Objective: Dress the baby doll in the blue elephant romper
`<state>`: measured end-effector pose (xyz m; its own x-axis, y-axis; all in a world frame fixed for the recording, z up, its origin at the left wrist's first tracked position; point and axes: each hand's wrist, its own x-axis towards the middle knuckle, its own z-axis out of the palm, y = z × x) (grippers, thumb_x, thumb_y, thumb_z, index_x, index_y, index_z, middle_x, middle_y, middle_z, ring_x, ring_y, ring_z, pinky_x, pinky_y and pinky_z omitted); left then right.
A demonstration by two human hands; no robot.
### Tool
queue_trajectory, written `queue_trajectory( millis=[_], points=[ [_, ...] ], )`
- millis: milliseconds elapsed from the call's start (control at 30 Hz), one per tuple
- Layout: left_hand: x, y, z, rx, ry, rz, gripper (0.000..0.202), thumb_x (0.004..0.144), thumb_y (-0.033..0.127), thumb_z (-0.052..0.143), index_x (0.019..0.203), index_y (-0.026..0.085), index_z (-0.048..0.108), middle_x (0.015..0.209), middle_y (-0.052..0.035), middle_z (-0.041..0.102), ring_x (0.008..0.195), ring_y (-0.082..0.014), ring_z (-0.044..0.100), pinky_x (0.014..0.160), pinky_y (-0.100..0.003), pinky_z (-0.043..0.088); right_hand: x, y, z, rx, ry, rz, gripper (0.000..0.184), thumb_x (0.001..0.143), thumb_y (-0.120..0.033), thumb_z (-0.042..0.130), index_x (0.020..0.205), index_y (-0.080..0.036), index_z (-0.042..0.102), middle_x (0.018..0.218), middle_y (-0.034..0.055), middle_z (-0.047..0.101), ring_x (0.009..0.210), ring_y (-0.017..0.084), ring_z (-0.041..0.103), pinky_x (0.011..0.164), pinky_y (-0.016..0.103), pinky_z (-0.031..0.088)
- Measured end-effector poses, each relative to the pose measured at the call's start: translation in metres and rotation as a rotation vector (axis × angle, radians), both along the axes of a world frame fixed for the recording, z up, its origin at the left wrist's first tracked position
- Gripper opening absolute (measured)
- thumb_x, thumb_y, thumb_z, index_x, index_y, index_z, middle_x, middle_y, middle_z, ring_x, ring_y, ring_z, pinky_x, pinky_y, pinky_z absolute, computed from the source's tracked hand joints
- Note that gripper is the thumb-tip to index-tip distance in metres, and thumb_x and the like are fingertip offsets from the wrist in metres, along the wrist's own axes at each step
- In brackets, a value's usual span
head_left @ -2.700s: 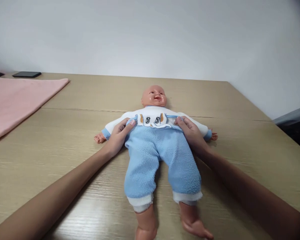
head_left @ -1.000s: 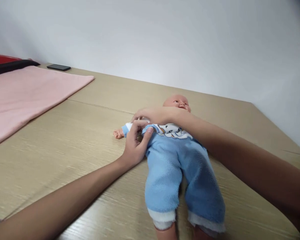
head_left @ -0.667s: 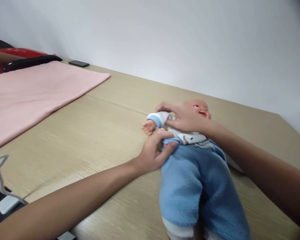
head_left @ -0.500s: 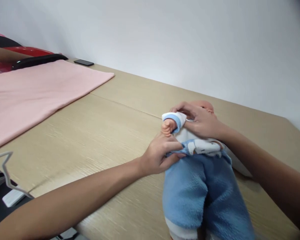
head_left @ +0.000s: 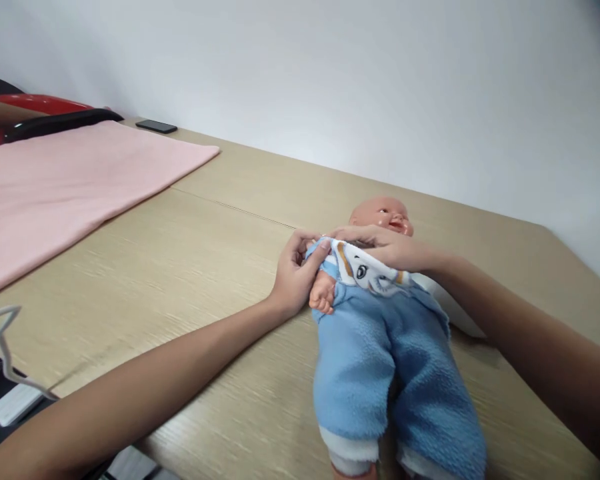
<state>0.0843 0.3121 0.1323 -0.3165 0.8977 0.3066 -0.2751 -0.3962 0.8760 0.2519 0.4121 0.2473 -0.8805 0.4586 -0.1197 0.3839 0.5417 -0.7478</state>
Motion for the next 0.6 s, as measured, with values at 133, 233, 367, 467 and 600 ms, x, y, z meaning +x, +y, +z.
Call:
queue_trajectory(
  millis=[133,233,367,467,600],
  points=[
    [-0.004,0.011,-0.001,-0.071,-0.075,-0.084,0.036,0.093,0.053,0.088,0.094,0.023,0.069,0.091,0.0011,0.068,0.088,-0.0157,0.063,0.084,-0.03,0.051,-0.002,-0.008,0.008,-0.06,-0.054,-0.23,0.051,0.101,-0.068,0.053,0.085,-0.026,0.077,0.097,0.0094,0.081,0.101,0.029,0.075,0.095,0.042,0.062],
    [-0.009,0.016,-0.002,-0.124,-0.149,-0.192,0.036,0.091,0.051,0.087,0.096,0.022,0.065,0.097,0.0007,0.069,0.093,-0.0163,0.066,0.091,-0.03,0.053,-0.007,-0.019,0.008,0.18,-0.174,-0.425,0.053,0.099,-0.074,0.062,0.079,-0.025,0.068,0.083,0.0064,0.074,0.08,0.025,0.069,0.07,0.036,0.052],
    [-0.018,0.026,-0.001,-0.196,-0.204,-0.314,0.04,0.083,0.047,0.093,0.092,0.021,0.065,0.094,0.0009,0.069,0.091,-0.0156,0.067,0.09,-0.029,0.055,-0.013,-0.024,0.001,0.368,-0.27,-0.502,0.042,0.108,-0.054,0.058,0.079,-0.024,0.058,0.083,0.0057,0.071,0.08,0.023,0.064,0.071,0.036,0.043],
    [-0.024,0.033,-0.001,-0.254,-0.23,-0.394,0.047,0.076,0.05,0.098,0.093,0.022,0.064,0.091,0.0022,0.068,0.084,-0.0148,0.065,0.081,-0.028,0.055,-0.013,-0.02,-0.01,0.301,-0.245,-0.505,0.038,0.112,-0.05,0.05,0.086,-0.024,0.058,0.09,0.0055,0.073,0.086,0.023,0.067,0.076,0.034,0.047],
    [-0.022,0.041,-0.003,-0.316,-0.224,-0.496,0.056,0.07,0.054,0.102,0.095,0.022,0.062,0.087,0.003,0.066,0.076,-0.0136,0.062,0.071,-0.026,0.052,-0.008,-0.013,-0.025,0.248,-0.226,-0.499,0.037,0.115,-0.047,0.041,0.096,-0.024,0.061,0.102,0.0062,0.079,0.094,0.022,0.073,0.077,0.031,0.053]
  ],
)
